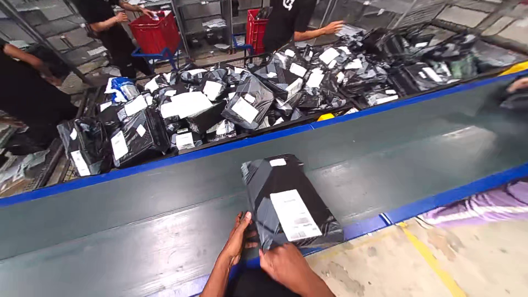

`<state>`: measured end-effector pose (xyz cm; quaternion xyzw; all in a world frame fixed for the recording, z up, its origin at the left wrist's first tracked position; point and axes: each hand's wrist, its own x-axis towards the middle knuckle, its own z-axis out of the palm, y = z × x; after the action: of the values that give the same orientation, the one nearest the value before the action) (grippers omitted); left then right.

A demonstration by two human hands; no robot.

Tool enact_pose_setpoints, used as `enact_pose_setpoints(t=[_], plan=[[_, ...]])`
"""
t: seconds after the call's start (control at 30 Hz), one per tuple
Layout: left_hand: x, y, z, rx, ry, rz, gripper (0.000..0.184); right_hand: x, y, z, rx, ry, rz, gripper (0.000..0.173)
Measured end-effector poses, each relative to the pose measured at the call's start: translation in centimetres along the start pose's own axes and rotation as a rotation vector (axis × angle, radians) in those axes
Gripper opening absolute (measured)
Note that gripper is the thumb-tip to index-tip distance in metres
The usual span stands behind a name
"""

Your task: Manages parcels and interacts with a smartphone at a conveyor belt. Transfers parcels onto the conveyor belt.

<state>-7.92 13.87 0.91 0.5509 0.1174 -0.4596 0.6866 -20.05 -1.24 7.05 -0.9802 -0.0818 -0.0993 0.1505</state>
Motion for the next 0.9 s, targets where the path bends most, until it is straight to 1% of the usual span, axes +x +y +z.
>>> enact_pose_setpoints(t=[0.07, 0.1, 0.17, 0.2, 0.23, 0.27, 0.33, 0.37, 0.4, 0.43, 0.47, 0.5, 0.53, 0.57, 0.6, 0.67, 0.7, 0.73, 0.8, 0.83, 0.87, 0.9], plan=[[0.0, 1.0, 0.8, -0.063, 0.052, 0.005, 0.101, -0.5, -0.9, -1.0, 0.052, -0.072, -0.147, 0.045], [0.0, 1.2, 1.0, -0.110, 0.095, 0.003, 0.105, -0.6, -0.9, -1.4, 0.067, -0.128, -0.173, 0.046], [-0.2, 0.9, 1.1, -0.191, 0.174, 0.052, 0.106, -0.4, -0.2, -2.2, 0.153, -0.279, -0.137, 0.049], [-0.5, 0.7, 0.9, -0.225, 0.193, 0.094, 0.106, -0.3, 0.5, -2.5, 0.247, -0.326, -0.093, 0.050], [-0.9, 0.4, 0.6, -0.252, 0.221, 0.140, 0.104, -0.3, 1.2, -2.8, 0.356, -0.322, -0.008, 0.050], [-1.4, 0.1, 0.2, -0.264, 0.251, 0.178, 0.101, -0.7, 2.0, -3.1, 0.441, -0.209, 0.109, 0.046], [-2.4, -0.1, -1.0, -0.274, 0.302, 0.228, 0.090, -1.2, 4.3, -2.7, 0.595, 0.193, 0.375, 0.038], [-3.1, 0.0, -1.5, -0.280, 0.325, 0.243, 0.084, -1.4, 5.7, -2.3, 0.702, 0.334, 0.502, 0.046], [-3.8, 0.0, -2.0, -0.283, 0.345, 0.248, 0.080, -1.5, 6.7, -1.7, 0.821, 0.392, 0.637, 0.065], [-4.3, 0.2, -2.5, -0.279, 0.353, 0.253, 0.075, -1.5, 7.5, -1.1, 0.965, 0.363, 0.759, 0.082], [-4.8, 0.6, -3.0, -0.276, 0.356, 0.258, 0.069, -1.4, 7.7, -0.5, 1.139, 0.263, 0.848, 0.090], [-5.2, 1.2, -3.5, -0.267, 0.354, 0.269, 0.057, -1.0, 7.3, -0.1, 1.330, 0.153, 0.902, 0.091], [-5.3, 2.3, -4.1, -0.247, 0.330, 0.284, 0.049, -0.3, 6.6, 0.1, 1.528, 0.088, 0.925, 0.089], [-5.1, 3.6, -4.8, -0.218, 0.303, 0.310, 0.046, 0.9, 6.0, 0.2, 1.697, 0.051, 0.920, 0.088], [-4.8, 5.2, -5.4, -0.185, 0.286, 0.338, 0.046, 2.0, 5.8, -0.1, 1.799, -0.001, 0.892, 0.089], [-4.4, 9.0, -6.1, -0.079, 0.289, 0.386, 0.050, 4.6, 5.6, -1.1, 1.786, -0.066, 0.840, 0.094], [-3.9, 11.2, -6.4, -0.015, 0.279, 0.416, 0.059, 6.3, 5.4, -1.7, 1.722, -0.053, 0.830, 0.097], [-3.3, 13.3, -6.8, 0.036, 0.255, 0.454, 0.072, 8.3, 5.2, -2.3, 1.665, 0.008, 0.848, 0.098], [-1.9, 17.7, -7.1, 0.082, 0.180, 0.578, 0.095, 12.7, 4.4, -3.0, 1.656, 0.260, 0.887, 0.092], [-1.2, 20.0, -7.0, 0.065, 0.114, 0.670, 0.100, 15.0, 4.5, -3.7, 1.702, 0.391, 0.862, 0.085], [-0.5, 22.5, -6.9, 0.031, 0.023, 0.773, 0.101, 17.7, 4.6, -4.8, 1.738, 0.499, 0.821, 0.079], [-0.1, 25.0, -6.9, 0.016, -0.045, 0.866, 0.101, 20.8, 4.9, -6.4, 1.758, 0.568, 0.762, 0.076]])
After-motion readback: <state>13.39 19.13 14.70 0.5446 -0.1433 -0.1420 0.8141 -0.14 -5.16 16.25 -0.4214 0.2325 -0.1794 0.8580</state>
